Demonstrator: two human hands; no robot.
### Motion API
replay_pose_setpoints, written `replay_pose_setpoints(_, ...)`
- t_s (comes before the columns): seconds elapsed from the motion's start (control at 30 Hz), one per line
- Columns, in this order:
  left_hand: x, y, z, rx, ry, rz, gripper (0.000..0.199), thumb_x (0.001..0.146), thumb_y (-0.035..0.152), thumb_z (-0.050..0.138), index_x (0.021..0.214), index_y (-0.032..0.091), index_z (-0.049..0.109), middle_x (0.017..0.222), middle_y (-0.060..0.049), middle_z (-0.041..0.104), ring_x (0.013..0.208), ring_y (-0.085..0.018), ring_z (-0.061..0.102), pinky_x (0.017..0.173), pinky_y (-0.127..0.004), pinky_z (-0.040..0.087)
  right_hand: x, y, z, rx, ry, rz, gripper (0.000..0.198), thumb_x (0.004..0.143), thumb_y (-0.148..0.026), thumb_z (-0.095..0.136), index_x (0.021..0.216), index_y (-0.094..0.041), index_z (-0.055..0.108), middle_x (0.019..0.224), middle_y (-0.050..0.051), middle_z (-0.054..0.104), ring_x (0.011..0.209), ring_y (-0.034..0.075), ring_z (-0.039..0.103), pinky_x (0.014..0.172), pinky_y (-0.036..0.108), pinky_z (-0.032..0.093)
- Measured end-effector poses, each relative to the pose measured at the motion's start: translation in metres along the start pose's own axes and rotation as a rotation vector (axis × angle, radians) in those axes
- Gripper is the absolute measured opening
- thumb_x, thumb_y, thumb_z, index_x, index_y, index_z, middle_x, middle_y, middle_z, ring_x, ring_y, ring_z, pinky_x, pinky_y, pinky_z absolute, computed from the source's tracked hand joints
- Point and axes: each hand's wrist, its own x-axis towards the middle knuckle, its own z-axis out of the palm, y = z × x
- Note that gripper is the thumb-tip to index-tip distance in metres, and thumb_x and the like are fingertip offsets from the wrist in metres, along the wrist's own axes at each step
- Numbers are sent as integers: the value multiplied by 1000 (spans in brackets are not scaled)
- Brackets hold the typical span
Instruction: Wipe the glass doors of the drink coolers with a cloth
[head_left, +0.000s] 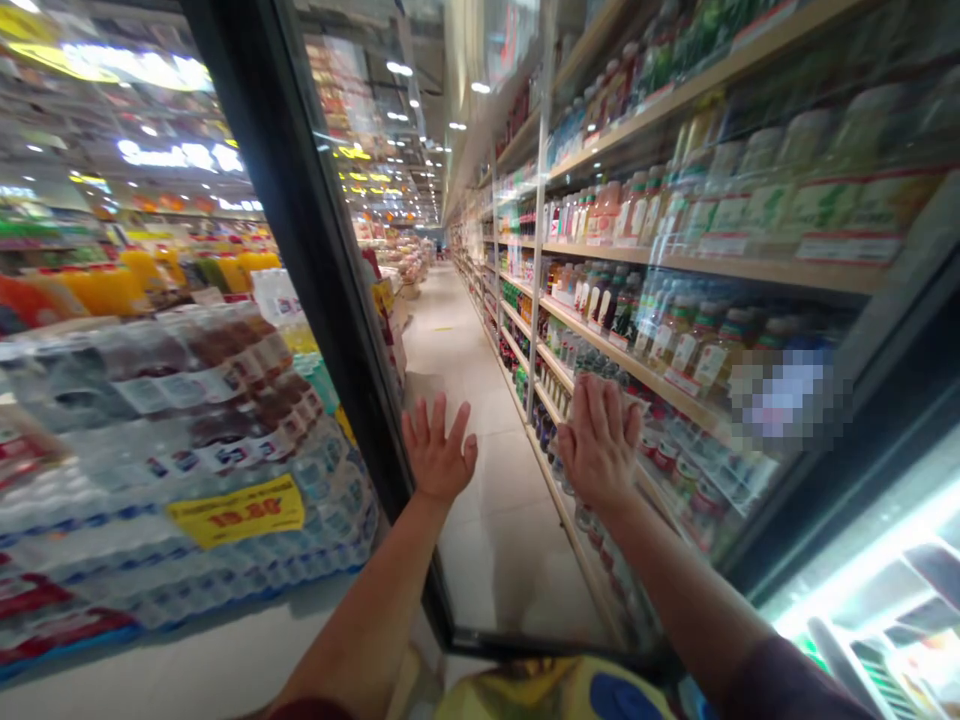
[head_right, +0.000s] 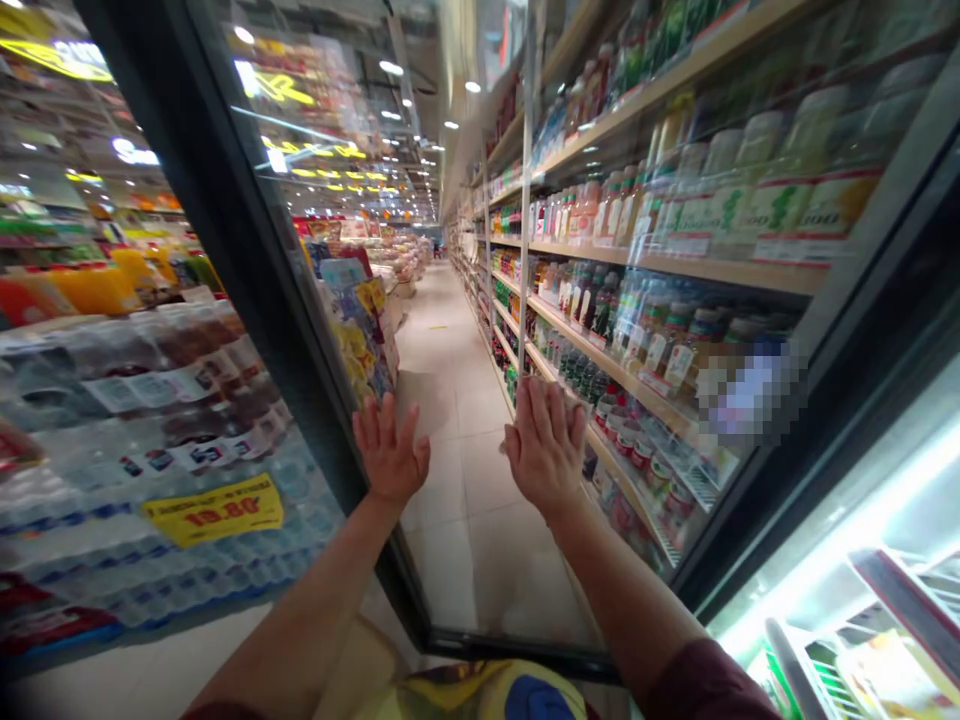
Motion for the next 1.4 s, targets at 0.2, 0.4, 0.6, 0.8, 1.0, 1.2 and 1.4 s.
replay_pose_setpoints(0.2, 1, 1, -2, 3, 1, 15, 52, 94, 33, 54, 146, 26, 52, 160, -11, 35, 154, -30, 12, 125, -56, 15, -46, -29, 8, 127, -115, -191, 63, 99, -29, 52, 158, -19, 31, 143, 9, 60, 138, 20, 49, 126, 38, 9)
replay_pose_setpoints(0.4, -2, 0, -2, 39, -36, -4, 48, 95, 36, 52, 143, 26, 56, 158, -11, 39, 154, -30, 12, 124, -57, 16, 12, -17, -6, 85, -75, -22, 65, 101, -34, 43, 160, -15, 22, 158, 13, 42, 148, 26, 35, 125, 45, 10)
replay_pose_setpoints(0.6, 3, 2, -5, -3, 2, 44, 61, 94, 28, 55, 154, 26, 39, 163, -10, 26, 154, -31, 12, 125, -55, 14, -19, -34, 5, 119, -133, -111, 67, 100, -31, 47, 160, -17, 20, 153, 11, 49, 146, 24, 39, 125, 44, 11)
replay_pose_setpoints(0.8, 8, 2, -6, 5, 24, 80, 66, 96, 27, 52, 158, 26, 29, 165, -8, 19, 154, -31, 11, 125, -54, 13, -29, -19, 8, 90, -84, -81, 70, 99, -33, 53, 160, -21, 22, 147, 10, 56, 139, 23, 47, 125, 43, 12)
replay_pose_setpoints(1.0, 6, 1, -5, 18, 20, 78, 66, 96, 28, 51, 158, 26, 29, 165, -8, 19, 154, -32, 13, 125, -55, 13, 0, 1, 0, -39, 40, 80, 72, 100, -39, 47, 160, -12, 19, 156, 19, 43, 147, 33, 36, 122, 51, 16)
replay_pose_setpoints(1.2, 7, 3, -7, 24, 23, 80, 65, 97, 29, 50, 158, 26, 29, 165, -9, 20, 154, -32, 13, 125, -55, 14, -45, -15, 8, 37, -36, -85, 67, 99, -33, 53, 159, -17, 28, 139, 11, 63, 136, 25, 50, 125, 43, 14)
replay_pose_setpoints(1.4, 6, 4, -10, 15, 17, 68, 64, 97, 29, 50, 158, 26, 30, 165, -10, 21, 154, -32, 11, 125, -56, 15, 3, 20, -10, -8, 79, 138, 69, 100, -38, 47, 159, -12, 25, 156, 18, 42, 148, 33, 34, 123, 51, 17)
